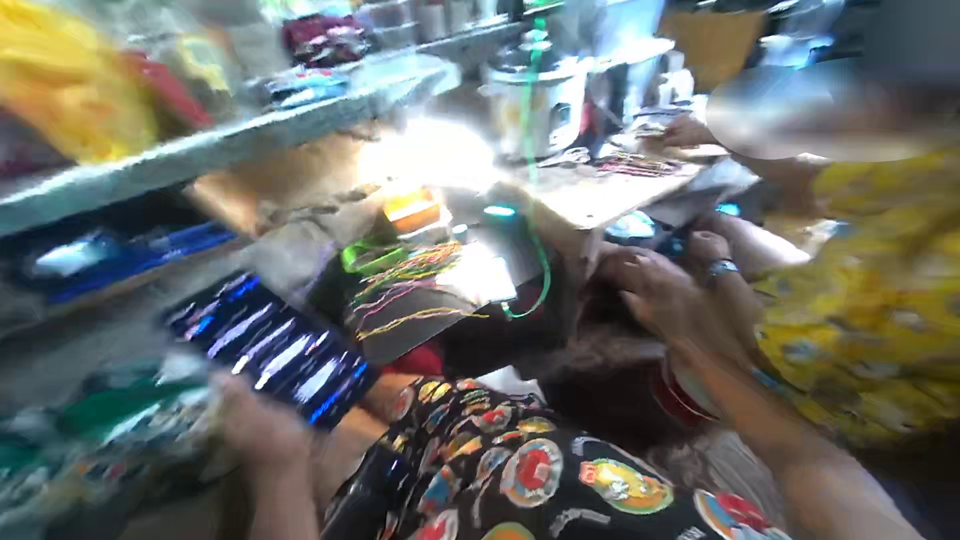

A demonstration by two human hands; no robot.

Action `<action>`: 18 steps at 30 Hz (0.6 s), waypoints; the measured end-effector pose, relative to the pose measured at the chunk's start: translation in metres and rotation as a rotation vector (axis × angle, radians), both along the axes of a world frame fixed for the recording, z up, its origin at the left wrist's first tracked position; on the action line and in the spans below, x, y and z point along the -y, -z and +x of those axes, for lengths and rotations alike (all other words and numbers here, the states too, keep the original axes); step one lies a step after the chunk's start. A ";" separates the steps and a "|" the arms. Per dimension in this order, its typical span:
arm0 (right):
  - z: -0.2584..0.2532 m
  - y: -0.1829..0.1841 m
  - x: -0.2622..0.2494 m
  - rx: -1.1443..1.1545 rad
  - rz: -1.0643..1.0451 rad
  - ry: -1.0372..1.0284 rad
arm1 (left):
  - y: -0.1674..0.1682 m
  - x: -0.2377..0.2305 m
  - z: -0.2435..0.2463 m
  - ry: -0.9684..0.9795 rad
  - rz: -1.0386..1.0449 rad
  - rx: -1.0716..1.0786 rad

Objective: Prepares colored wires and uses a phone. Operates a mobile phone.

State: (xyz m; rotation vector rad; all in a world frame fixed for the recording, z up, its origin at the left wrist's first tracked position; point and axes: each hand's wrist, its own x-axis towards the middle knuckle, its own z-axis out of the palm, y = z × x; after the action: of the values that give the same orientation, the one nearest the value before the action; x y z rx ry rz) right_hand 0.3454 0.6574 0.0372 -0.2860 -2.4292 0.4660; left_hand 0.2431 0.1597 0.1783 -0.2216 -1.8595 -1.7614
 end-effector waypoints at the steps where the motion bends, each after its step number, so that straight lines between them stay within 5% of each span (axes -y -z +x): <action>1: 0.011 -0.048 0.044 0.053 -0.325 -0.035 | -0.005 -0.007 -0.007 -0.018 -0.016 -0.003; 2: 0.015 -0.084 0.075 0.086 -0.541 -0.081 | -0.007 -0.009 -0.017 -0.036 -0.071 0.003; 4: 0.018 -0.088 0.076 0.080 -0.536 -0.299 | -0.014 -0.009 -0.037 -0.154 -0.201 0.046; 7: 0.015 0.007 0.004 0.190 -0.156 -0.224 | -0.037 -0.021 -0.056 -0.258 -0.294 0.030; 9: -0.018 0.038 -0.006 0.240 -0.112 -0.162 | -0.043 -0.024 -0.063 -0.268 -0.311 -0.006; 14: -0.082 -0.077 0.149 -0.030 -0.132 -0.581 | -0.048 -0.026 -0.064 -0.271 -0.265 -0.023; 18: -0.102 -0.127 0.238 -0.254 -0.059 -0.908 | -0.052 -0.027 -0.058 -0.245 -0.227 -0.034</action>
State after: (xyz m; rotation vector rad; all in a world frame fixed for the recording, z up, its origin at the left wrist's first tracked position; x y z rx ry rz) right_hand 0.2437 0.4194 0.1639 0.8419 -2.1745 0.8877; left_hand 0.1851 0.1863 0.2304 -0.1031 -1.9690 -1.3763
